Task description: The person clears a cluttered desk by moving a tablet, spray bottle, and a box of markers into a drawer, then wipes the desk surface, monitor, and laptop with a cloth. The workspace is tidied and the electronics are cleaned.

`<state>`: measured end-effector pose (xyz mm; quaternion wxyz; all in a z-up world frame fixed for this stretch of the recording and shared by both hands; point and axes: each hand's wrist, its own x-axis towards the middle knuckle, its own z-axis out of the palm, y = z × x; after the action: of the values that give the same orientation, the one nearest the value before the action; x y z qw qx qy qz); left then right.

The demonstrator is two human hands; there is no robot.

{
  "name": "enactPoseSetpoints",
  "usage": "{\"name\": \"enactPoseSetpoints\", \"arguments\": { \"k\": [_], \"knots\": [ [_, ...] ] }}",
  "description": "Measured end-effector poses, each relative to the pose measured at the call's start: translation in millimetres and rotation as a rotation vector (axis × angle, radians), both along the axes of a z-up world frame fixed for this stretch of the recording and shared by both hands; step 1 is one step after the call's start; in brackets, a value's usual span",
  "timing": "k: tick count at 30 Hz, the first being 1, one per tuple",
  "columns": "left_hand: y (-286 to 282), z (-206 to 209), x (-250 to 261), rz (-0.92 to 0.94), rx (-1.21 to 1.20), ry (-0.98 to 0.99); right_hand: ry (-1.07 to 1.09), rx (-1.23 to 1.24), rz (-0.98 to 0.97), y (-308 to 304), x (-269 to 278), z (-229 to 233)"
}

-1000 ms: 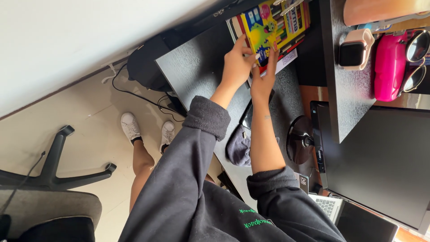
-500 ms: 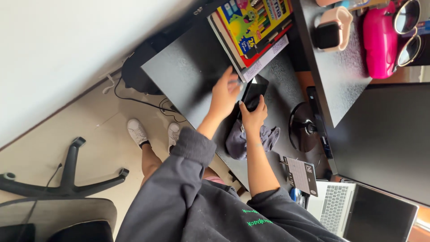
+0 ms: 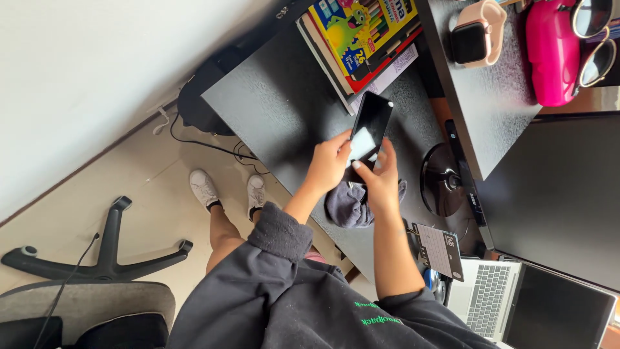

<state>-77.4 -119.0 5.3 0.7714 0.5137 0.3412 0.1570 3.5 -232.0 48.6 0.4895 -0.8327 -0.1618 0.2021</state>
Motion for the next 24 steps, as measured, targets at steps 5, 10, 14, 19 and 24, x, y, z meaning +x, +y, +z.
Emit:
{"name": "enactPoseSetpoints", "arguments": {
  "k": [5, 10, 14, 19, 24],
  "knots": [
    [35, 10, -4, 0.201, 0.108, -0.129, 0.355, 0.362, 0.006, 31, 27, -22],
    [37, -3, -7, 0.344, 0.012, -0.251, 0.091, 0.133, 0.059, 136, 82, -18],
    [34, -8, -17, 0.297, -0.023, -0.204, 0.492, 0.606, -0.086, 190, 95, 3],
    [31, -13, -19, 0.307, -0.005, -0.198, 0.276, 0.386, -0.133, 229, 111, -2],
    [28, -7, -30, 0.31, 0.034, -0.182, 0.073, 0.297, 0.031, 191, 102, -12]
  ]
}}
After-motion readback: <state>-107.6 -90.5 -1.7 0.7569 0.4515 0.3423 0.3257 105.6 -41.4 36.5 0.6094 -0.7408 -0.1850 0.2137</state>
